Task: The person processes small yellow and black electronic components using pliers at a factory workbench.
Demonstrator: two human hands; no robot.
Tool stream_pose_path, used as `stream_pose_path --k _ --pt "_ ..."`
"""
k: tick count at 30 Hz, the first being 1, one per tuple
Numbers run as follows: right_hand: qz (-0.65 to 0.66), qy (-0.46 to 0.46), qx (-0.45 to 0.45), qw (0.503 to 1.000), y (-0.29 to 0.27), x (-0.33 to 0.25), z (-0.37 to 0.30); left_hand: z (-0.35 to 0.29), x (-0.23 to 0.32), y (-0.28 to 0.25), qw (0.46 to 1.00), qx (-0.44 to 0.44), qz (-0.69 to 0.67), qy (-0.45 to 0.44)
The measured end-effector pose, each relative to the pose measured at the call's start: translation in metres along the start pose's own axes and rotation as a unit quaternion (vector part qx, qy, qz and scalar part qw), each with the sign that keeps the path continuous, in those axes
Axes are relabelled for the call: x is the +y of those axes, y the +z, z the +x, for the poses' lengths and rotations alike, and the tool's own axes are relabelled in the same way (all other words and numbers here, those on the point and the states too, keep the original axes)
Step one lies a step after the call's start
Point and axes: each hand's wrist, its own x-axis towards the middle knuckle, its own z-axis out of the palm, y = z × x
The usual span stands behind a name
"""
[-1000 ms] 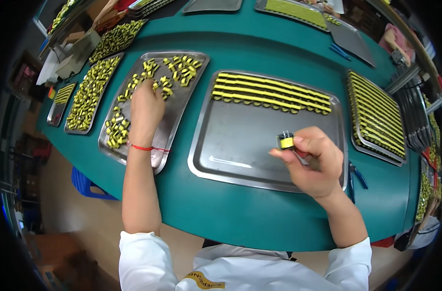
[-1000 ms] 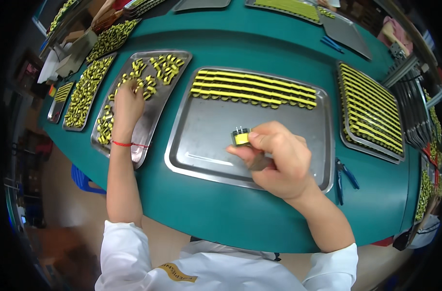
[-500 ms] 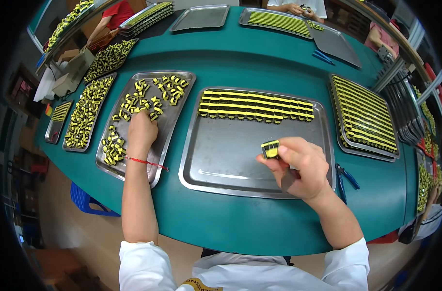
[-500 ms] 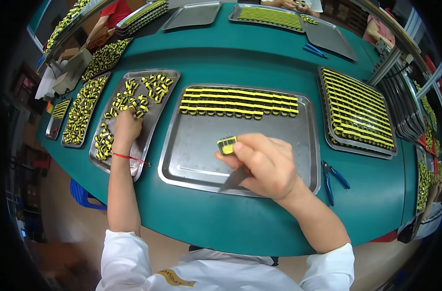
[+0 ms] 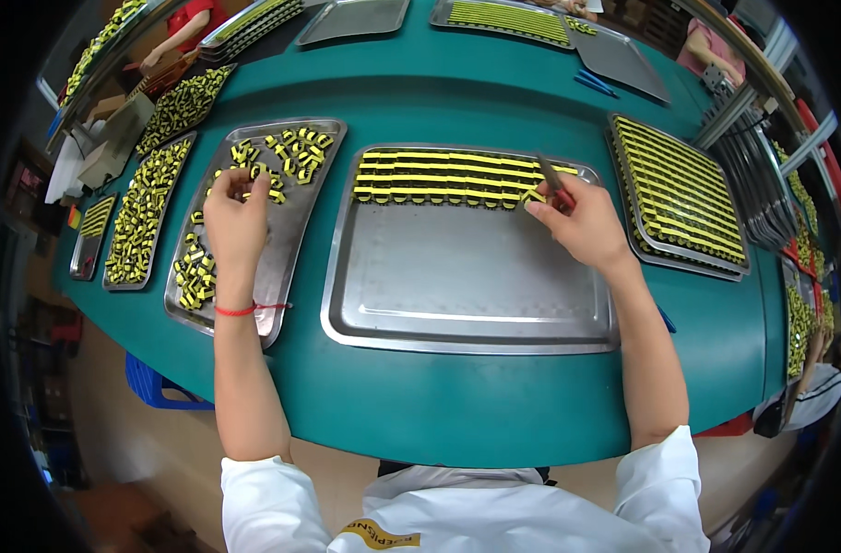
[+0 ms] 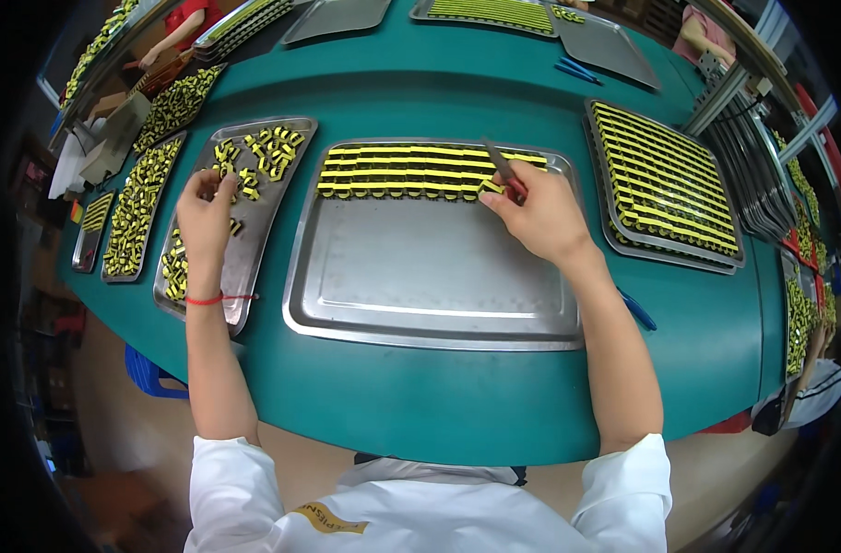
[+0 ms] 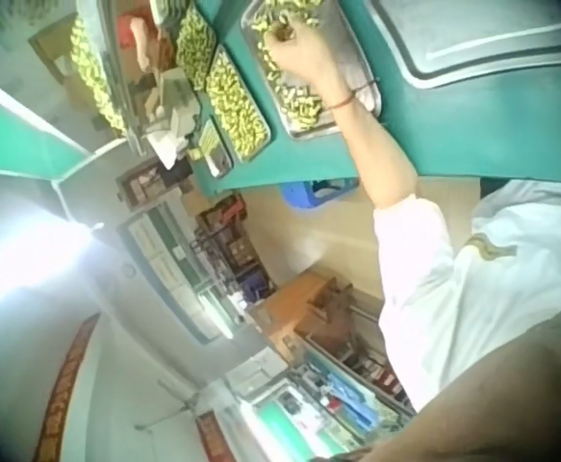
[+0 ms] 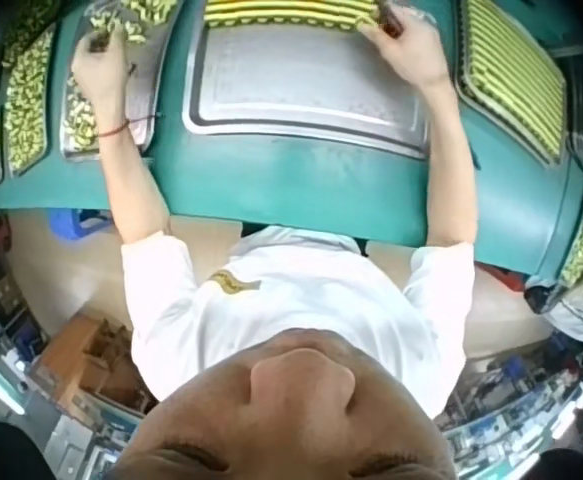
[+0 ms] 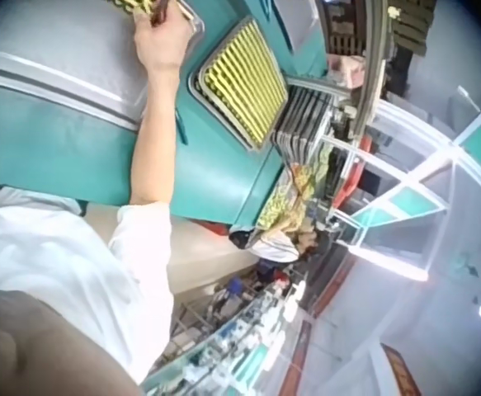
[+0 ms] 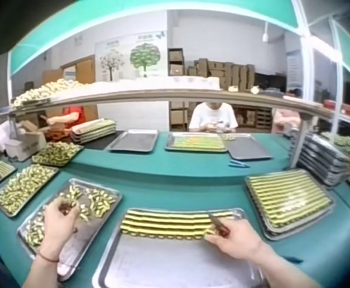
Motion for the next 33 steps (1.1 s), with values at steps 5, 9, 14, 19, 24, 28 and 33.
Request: stream_pose_path --k 5,9,14,19,24,28,33 --pt "-0.234 -0.056 0.023 0.97 0.012 0.02 0.002 -0.027 0.052 -0.009 0.87 -0.098 -0.469 -0.118" --pt "-0.233 -0.049 0.03 0.971 0.019 0.018 0.004 -0.046 0.077 -0.013 0.766 -0.178 -0.598 -0.157" --pt "-0.275 -0.066 0.058 0.957 0.03 0.019 0.008 -0.057 0.084 -0.006 0.645 -0.272 -0.683 -0.207" --pt "-0.246 -0.044 0.064 0.966 0.023 0.016 0.003 -0.077 0.099 0.011 0.707 -0.277 -0.615 -0.214" --pt "0.043 -0.098 -0.036 0.994 0.012 -0.029 -0.017 -0.098 0.097 0.015 0.805 -0.286 -0.502 -0.139" --pt "0.528 0.022 -0.294 0.796 0.02 -0.075 -0.064 -0.113 0.115 0.007 0.862 -0.27 -0.428 -0.017" --pt "0.53 0.101 -0.425 0.727 0.038 -0.09 -0.082 -0.118 0.118 0.001 0.886 -0.241 -0.391 0.058"
